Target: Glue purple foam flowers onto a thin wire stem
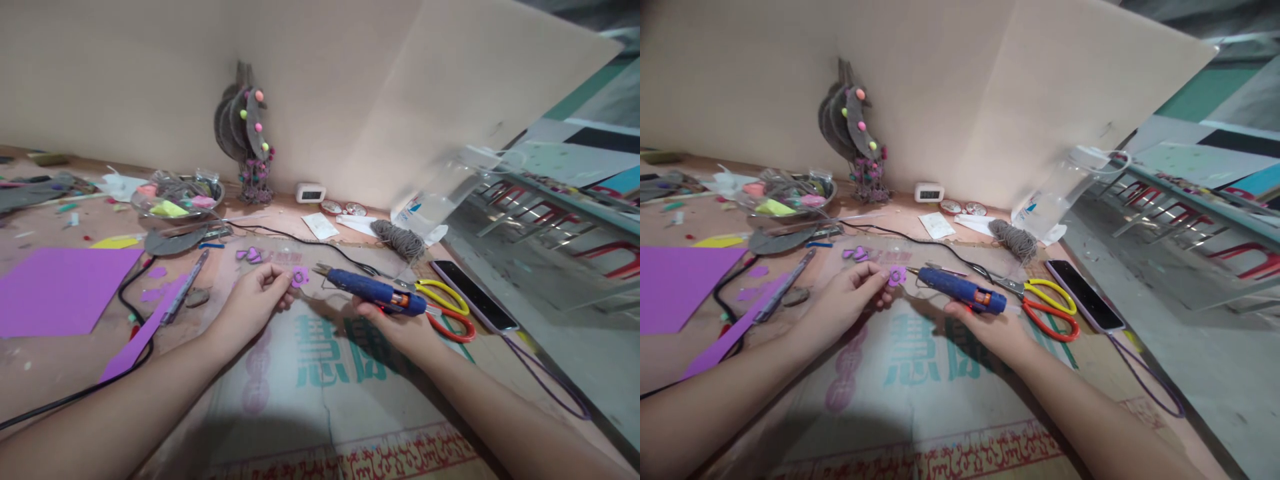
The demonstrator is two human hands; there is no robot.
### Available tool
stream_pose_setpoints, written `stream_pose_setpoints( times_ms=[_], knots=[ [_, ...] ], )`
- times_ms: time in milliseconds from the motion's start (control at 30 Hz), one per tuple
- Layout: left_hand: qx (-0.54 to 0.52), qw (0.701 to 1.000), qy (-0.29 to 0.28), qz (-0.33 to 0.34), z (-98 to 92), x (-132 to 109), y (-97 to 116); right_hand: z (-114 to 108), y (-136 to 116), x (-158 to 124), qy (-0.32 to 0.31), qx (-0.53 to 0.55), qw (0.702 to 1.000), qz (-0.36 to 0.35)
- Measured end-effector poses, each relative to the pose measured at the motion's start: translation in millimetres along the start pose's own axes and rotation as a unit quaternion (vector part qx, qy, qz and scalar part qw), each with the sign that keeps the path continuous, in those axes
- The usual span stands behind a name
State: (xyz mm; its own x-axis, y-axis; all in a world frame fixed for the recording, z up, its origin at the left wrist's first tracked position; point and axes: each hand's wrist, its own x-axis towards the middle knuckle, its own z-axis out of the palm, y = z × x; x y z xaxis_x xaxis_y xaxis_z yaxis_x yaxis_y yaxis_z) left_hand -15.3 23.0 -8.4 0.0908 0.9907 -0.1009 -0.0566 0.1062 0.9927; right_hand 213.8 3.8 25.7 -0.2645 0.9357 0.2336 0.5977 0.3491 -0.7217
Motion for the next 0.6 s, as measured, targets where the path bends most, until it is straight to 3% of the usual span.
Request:
stream_pose_setpoints(
  times_ms=[600],
  knots=[
    [0.010,1.000,-0.021,0.007,-0.2,0.0,-3.7,5.4,0.6,2.5,-0.068,0.013,0.998,-0.008]
  ],
)
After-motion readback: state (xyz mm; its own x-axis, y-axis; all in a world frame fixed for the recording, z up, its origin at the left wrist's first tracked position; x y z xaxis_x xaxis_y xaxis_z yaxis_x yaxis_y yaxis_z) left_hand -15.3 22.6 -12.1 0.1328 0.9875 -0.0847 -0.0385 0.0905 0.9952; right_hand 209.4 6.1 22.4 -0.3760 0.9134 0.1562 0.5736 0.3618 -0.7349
